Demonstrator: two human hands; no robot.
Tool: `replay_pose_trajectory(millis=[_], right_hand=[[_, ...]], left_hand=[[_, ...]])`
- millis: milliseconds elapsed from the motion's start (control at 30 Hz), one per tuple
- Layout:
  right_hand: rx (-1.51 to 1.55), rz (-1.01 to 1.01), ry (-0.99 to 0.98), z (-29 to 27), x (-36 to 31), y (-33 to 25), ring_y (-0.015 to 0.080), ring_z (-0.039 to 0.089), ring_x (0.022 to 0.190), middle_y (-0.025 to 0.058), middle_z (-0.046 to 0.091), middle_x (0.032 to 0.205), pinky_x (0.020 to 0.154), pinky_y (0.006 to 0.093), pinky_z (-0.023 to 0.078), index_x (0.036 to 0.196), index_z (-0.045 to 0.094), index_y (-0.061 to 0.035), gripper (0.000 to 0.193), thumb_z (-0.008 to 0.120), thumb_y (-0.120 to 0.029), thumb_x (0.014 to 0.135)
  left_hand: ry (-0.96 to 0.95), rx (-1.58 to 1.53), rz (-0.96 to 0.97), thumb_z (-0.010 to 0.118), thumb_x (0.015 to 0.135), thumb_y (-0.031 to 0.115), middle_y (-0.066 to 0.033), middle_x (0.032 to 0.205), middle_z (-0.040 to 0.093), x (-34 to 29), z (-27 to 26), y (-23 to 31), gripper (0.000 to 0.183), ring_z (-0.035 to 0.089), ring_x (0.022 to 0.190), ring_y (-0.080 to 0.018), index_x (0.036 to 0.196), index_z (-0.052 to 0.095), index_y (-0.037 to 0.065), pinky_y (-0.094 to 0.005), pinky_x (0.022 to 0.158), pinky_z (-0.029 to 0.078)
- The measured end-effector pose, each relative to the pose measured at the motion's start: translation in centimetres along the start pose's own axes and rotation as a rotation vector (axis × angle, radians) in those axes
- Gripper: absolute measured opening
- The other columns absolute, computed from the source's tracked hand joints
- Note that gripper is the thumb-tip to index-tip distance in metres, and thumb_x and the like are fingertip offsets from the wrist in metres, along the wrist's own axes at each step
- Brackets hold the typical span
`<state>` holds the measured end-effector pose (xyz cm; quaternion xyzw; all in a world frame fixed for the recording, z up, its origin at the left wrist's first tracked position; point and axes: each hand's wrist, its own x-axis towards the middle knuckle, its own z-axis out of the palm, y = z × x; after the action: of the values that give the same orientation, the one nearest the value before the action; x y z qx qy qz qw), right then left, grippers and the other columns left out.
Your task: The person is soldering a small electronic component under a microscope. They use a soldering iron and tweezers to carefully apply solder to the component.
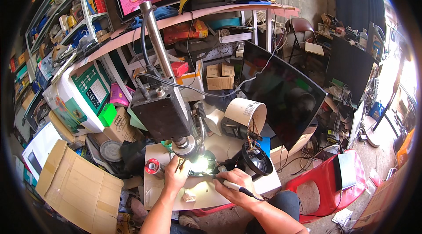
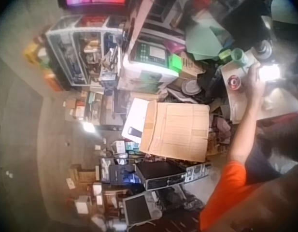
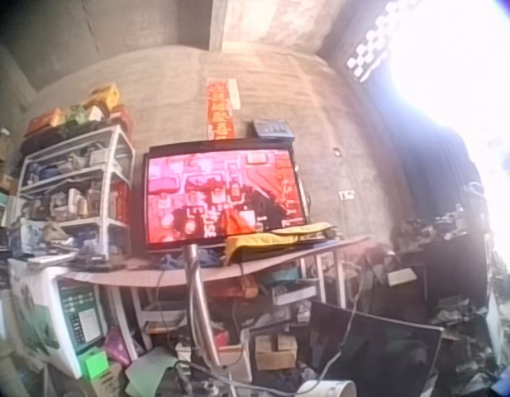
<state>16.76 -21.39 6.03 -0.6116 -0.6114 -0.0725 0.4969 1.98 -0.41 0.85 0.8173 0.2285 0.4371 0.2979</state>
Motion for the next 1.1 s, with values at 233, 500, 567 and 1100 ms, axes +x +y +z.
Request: replay_pose_trajectory(millis=[233, 500, 567, 1100], right_hand=[[0.062, 0.101, 0.045, 0.08, 0.17, -0.34, 0.0277, 0.066, 0.068, 0.0094, 0.070, 0.081, 0.061, 0.0378, 0.055, 0.094, 0.074, -0.0038, 0.018, 0.083, -0.010, 0.079], [0.087, 0.147, 0.073, 0.06, 0.26, -0.54, 0.0270, 0.066, 0.066, 0.0101, 0.070, 0.079, 0.060, 0.0366, 0.055, 0.093, 0.074, -0.0036, 0.018, 0.084, -0.010, 0.078], [0.063, 0.102, 0.075, 0.17, 0.22, -0.34, 0.0268, 0.066, 0.067, 0.0096, 0.070, 0.080, 0.060, 0.0366, 0.055, 0.093, 0.074, -0.0038, 0.018, 0.083, -0.010, 0.079], [0.070, 0.139, 0.073, 0.05, 0.32, -0.70, 0.0266, 0.065, 0.066, 0.0095, 0.070, 0.079, 0.060, 0.0369, 0.054, 0.093, 0.074, -0.0038, 0.019, 0.084, -0.010, 0.078]], left_hand=[[-0.013, -0.013, -0.024, 0.066, 0.093, 0.004, -0.0171, 0.088, 0.069, 0.04, -0.08, 0.19, 0.018, 0.071, 0.078, -0.0325, 0.110, 0.065, 0.005, -0.0388, 0.068, 0.054], [-0.015, 0.003, -0.015, 0.066, 0.093, 0.004, -0.0182, 0.092, 0.070, -0.17, -0.03, -0.34, 0.019, 0.071, 0.083, -0.0338, 0.111, 0.065, 0.004, -0.0398, 0.071, 0.055], [-0.012, 0.002, -0.016, 0.066, 0.093, 0.004, -0.0181, 0.092, 0.070, -0.23, 0.05, -0.51, 0.018, 0.071, 0.082, -0.0340, 0.111, 0.065, 0.004, -0.0401, 0.071, 0.055], [0.002, -0.021, -0.004, 0.065, 0.093, 0.005, -0.0175, 0.088, 0.067, -0.06, 0.13, -0.08, 0.014, 0.069, 0.079, -0.0338, 0.107, 0.064, 0.004, -0.0402, 0.069, 0.054]])
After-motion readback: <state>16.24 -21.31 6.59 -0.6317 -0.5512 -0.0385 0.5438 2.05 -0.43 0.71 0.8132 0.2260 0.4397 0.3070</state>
